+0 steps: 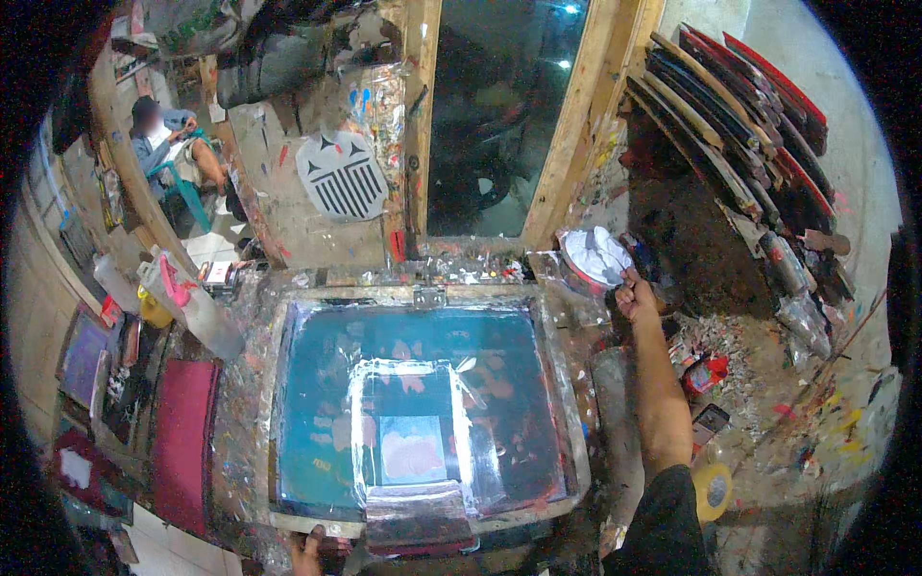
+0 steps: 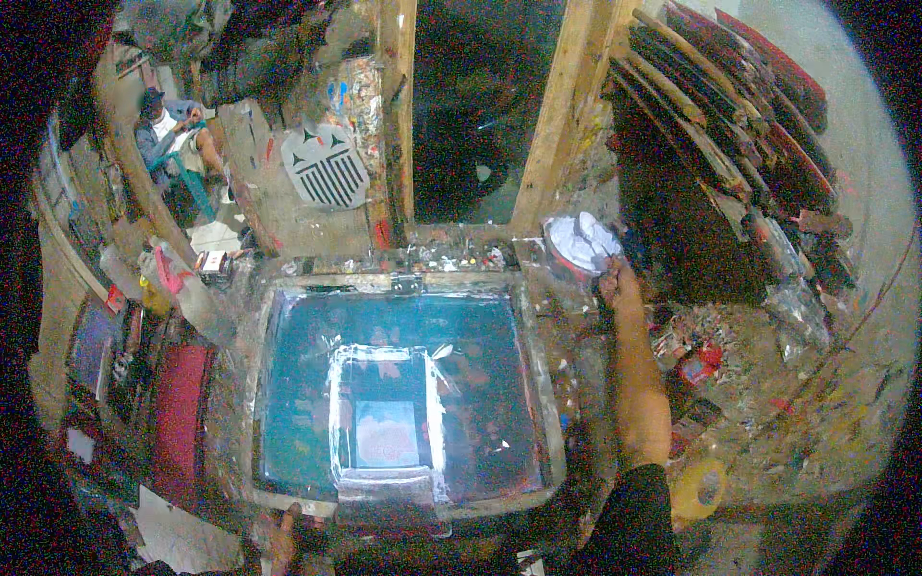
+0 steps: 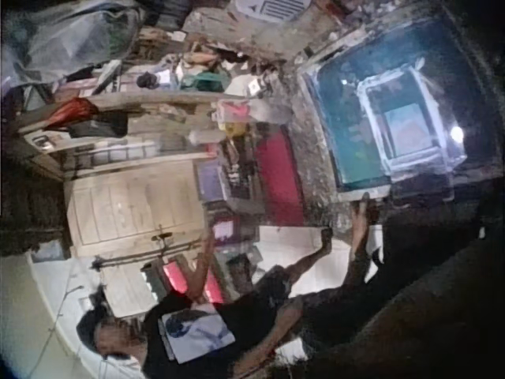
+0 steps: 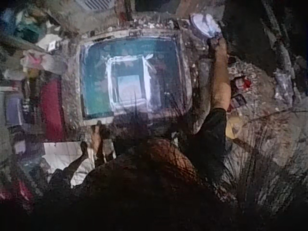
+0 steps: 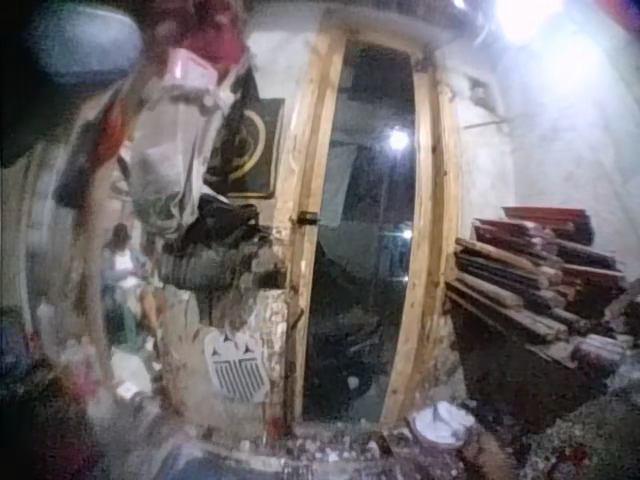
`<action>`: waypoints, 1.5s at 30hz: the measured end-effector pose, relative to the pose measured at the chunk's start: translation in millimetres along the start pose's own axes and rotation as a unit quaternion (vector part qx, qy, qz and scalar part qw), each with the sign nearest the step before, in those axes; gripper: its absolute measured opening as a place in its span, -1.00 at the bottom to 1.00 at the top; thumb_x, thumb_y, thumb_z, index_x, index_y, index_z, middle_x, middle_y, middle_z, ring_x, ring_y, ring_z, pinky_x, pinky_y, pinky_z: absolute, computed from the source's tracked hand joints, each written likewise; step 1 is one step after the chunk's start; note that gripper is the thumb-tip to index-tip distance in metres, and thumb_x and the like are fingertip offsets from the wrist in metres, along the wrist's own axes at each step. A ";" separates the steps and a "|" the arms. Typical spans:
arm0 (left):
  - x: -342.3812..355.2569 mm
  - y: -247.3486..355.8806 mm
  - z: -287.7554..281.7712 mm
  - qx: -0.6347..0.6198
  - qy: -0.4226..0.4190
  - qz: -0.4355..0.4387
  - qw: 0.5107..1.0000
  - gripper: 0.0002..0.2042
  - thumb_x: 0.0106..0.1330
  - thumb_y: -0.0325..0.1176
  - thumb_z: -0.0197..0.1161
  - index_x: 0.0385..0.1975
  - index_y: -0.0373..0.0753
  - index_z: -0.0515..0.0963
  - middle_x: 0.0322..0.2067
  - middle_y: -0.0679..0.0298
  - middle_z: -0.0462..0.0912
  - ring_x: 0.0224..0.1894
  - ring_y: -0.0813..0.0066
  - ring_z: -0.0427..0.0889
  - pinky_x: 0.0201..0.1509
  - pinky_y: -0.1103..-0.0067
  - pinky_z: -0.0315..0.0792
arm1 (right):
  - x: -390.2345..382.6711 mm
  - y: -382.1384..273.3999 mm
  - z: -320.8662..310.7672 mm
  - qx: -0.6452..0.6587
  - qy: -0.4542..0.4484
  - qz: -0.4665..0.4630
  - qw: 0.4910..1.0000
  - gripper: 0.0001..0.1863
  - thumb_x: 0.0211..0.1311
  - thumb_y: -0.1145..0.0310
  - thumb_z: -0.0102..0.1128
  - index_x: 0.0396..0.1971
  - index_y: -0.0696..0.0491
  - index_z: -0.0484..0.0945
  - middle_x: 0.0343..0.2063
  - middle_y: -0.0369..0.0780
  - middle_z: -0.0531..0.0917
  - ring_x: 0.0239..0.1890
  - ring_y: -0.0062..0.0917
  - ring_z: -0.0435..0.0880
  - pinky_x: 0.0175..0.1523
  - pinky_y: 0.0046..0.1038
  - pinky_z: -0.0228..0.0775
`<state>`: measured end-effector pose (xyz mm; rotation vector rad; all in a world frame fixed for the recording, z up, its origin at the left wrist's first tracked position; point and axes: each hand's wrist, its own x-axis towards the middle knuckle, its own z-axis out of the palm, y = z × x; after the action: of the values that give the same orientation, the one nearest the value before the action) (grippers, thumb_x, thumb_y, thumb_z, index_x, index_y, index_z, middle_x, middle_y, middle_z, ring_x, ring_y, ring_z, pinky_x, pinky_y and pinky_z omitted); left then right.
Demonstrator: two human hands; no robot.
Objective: The person operates a manual screen printing press to apply white ink onto a series of t-shirts. They repeatedly pull a squeegee across the screen, lift the frame to reveal the printed shirt, and place a new shirt into position for the next cycle.
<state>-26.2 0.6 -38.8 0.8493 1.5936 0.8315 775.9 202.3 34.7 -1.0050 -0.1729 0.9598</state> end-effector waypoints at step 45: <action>-11.1 24.3 19.9 -0.155 -0.157 0.021 0.975 -0.61 0.58 -0.25 0.16 0.09 -0.46 0.25 -0.25 -0.08 0.70 -0.28 0.21 0.80 -0.25 0.43 0.73 | -319.3 227.5 48.5 -0.771 -0.279 -0.380 0.427 -0.65 0.41 0.36 0.00 0.14 0.10 0.35 -0.58 0.00 0.67 -0.53 0.05 0.68 -0.33 0.06 0.48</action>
<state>-2.6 4.8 -15.7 0.7479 1.1384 0.8988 422.6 35.4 -23.5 -1.8568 -2.2373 -0.1007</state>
